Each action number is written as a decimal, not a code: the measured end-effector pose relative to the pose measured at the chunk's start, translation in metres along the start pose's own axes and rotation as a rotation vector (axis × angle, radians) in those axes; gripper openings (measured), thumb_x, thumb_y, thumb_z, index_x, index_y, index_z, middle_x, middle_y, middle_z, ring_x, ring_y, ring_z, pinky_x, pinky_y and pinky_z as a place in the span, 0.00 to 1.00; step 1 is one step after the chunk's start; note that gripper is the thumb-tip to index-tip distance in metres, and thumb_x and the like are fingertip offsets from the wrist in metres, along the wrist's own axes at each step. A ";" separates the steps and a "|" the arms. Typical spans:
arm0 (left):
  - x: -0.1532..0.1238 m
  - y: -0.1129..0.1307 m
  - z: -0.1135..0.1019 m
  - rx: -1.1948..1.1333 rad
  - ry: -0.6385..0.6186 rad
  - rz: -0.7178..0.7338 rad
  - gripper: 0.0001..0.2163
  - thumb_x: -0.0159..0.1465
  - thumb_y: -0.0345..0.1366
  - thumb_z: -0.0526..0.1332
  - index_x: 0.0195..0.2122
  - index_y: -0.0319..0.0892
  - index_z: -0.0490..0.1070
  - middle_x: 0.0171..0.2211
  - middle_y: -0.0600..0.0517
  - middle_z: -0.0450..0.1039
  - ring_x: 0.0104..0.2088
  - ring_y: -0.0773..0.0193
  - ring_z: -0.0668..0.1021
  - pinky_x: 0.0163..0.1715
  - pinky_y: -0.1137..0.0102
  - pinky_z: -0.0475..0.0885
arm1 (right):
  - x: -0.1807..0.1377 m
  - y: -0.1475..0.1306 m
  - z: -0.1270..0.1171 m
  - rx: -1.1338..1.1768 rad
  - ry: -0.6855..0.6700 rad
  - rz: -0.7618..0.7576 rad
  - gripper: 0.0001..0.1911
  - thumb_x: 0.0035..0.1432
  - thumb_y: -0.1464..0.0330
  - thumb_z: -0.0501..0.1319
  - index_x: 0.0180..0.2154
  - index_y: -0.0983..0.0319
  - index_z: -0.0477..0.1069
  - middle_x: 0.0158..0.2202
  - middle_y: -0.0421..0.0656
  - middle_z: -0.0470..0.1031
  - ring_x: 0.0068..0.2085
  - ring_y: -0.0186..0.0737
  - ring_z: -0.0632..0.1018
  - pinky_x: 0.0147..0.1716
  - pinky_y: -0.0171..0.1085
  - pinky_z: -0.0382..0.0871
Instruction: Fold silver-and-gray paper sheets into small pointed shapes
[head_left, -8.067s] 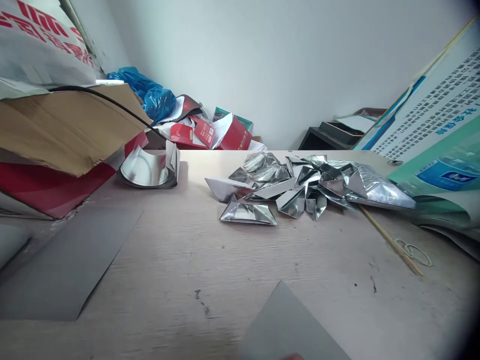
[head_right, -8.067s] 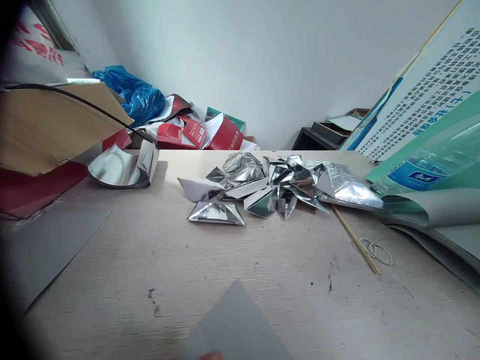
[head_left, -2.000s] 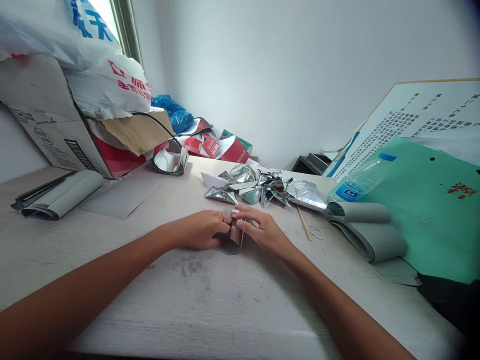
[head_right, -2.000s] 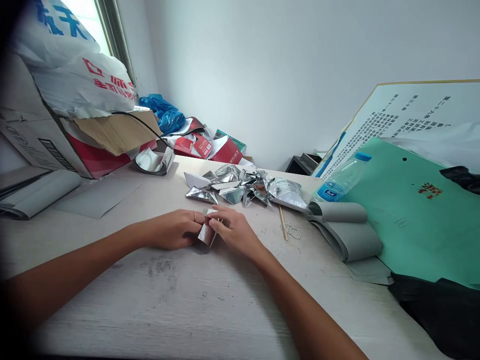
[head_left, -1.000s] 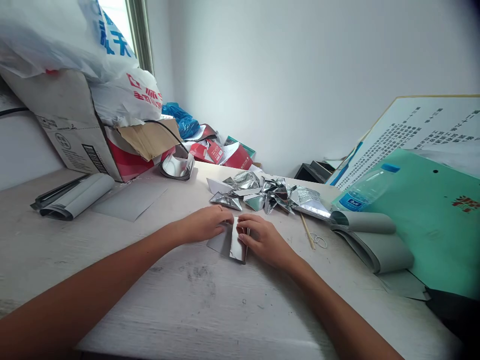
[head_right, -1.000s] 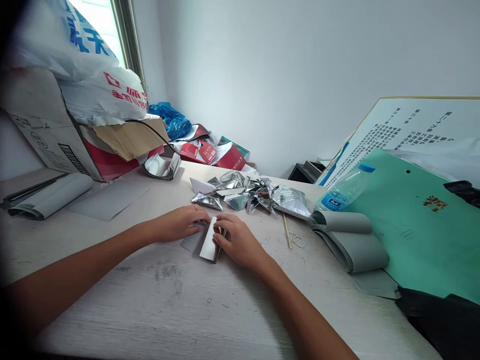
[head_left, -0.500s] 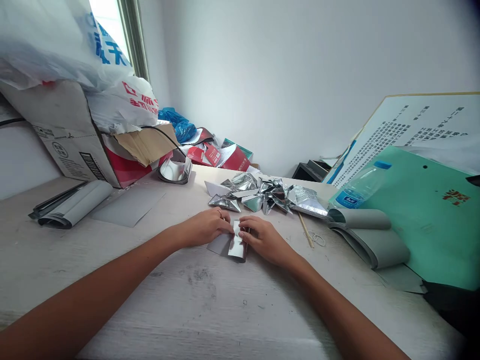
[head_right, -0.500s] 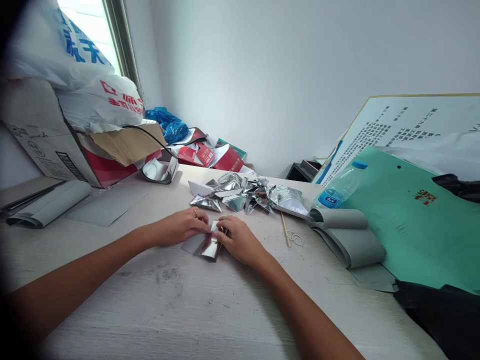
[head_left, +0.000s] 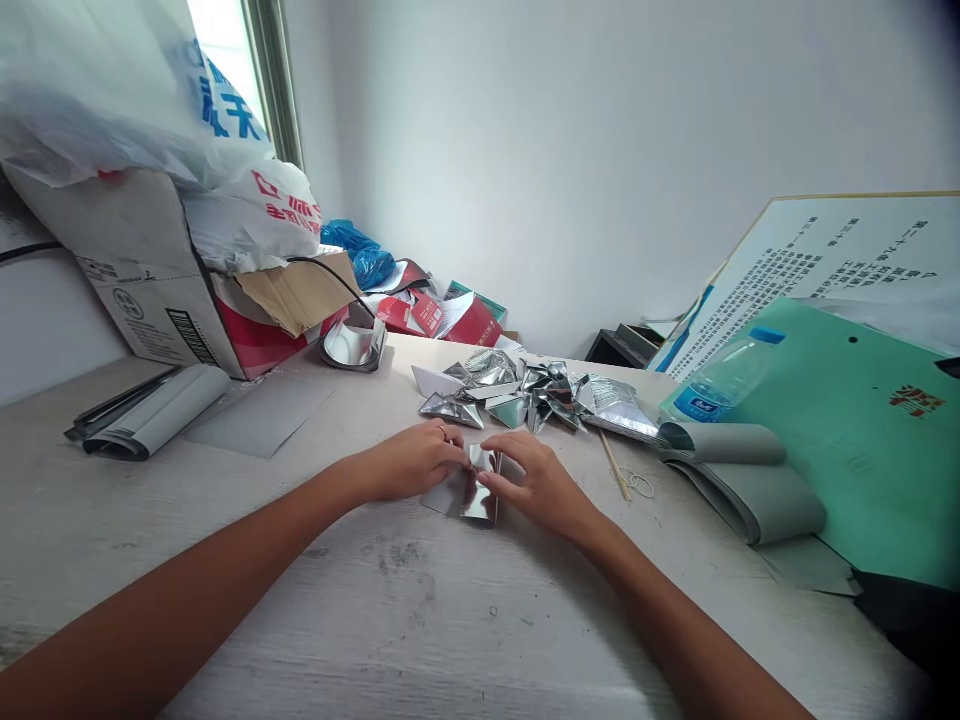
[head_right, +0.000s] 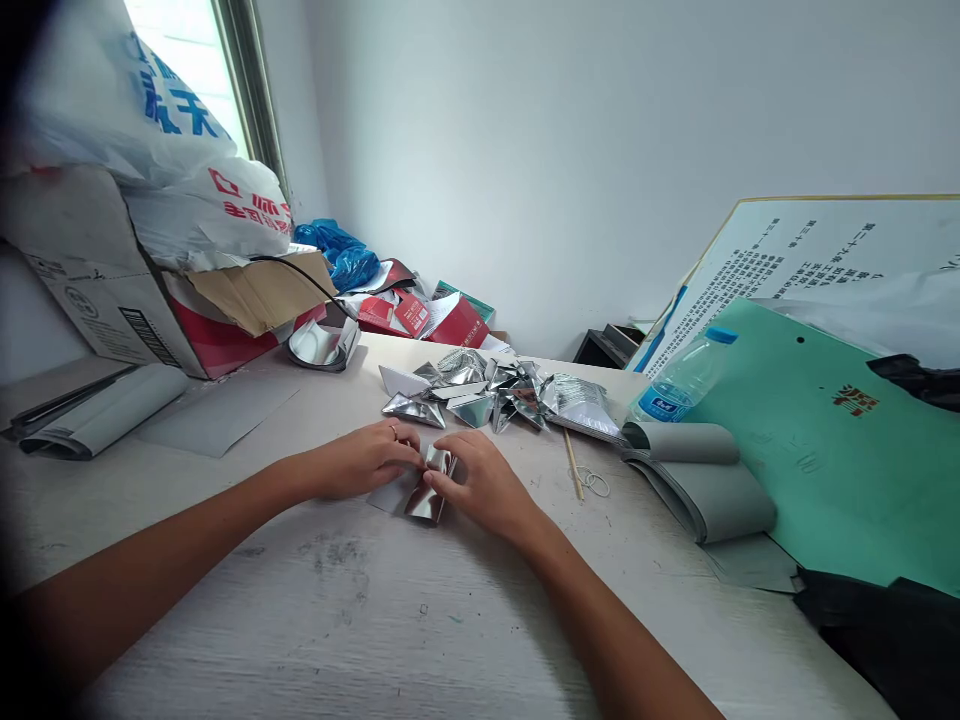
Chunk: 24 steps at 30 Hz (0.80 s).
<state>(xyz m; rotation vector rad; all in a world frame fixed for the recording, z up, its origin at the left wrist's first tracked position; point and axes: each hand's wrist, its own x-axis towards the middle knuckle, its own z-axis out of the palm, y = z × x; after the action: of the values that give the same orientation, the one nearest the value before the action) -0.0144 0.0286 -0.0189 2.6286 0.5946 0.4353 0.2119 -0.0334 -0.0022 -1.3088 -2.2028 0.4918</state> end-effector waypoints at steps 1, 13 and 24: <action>0.000 0.000 0.000 0.001 -0.004 -0.004 0.17 0.63 0.22 0.56 0.46 0.46 0.78 0.47 0.50 0.74 0.50 0.57 0.74 0.53 0.62 0.68 | 0.000 0.000 -0.001 -0.006 -0.013 0.006 0.12 0.61 0.65 0.66 0.46 0.59 0.74 0.47 0.46 0.78 0.50 0.48 0.75 0.51 0.49 0.70; 0.000 0.007 -0.005 0.008 -0.067 -0.075 0.14 0.64 0.25 0.58 0.48 0.45 0.76 0.51 0.47 0.71 0.54 0.54 0.72 0.57 0.59 0.67 | -0.001 0.001 0.000 -0.078 -0.141 0.006 0.10 0.63 0.67 0.63 0.46 0.59 0.75 0.48 0.48 0.76 0.51 0.49 0.74 0.52 0.49 0.69; 0.000 0.004 -0.004 -0.057 -0.071 -0.117 0.14 0.63 0.27 0.62 0.50 0.44 0.73 0.48 0.48 0.71 0.51 0.54 0.72 0.54 0.60 0.67 | -0.001 -0.004 0.000 -0.068 -0.176 -0.009 0.07 0.64 0.68 0.62 0.44 0.59 0.75 0.50 0.47 0.74 0.53 0.48 0.72 0.54 0.48 0.67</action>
<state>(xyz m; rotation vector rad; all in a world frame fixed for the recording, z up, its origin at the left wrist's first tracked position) -0.0141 0.0267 -0.0137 2.5281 0.6982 0.3172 0.2096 -0.0364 0.0002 -1.3351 -2.3878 0.5518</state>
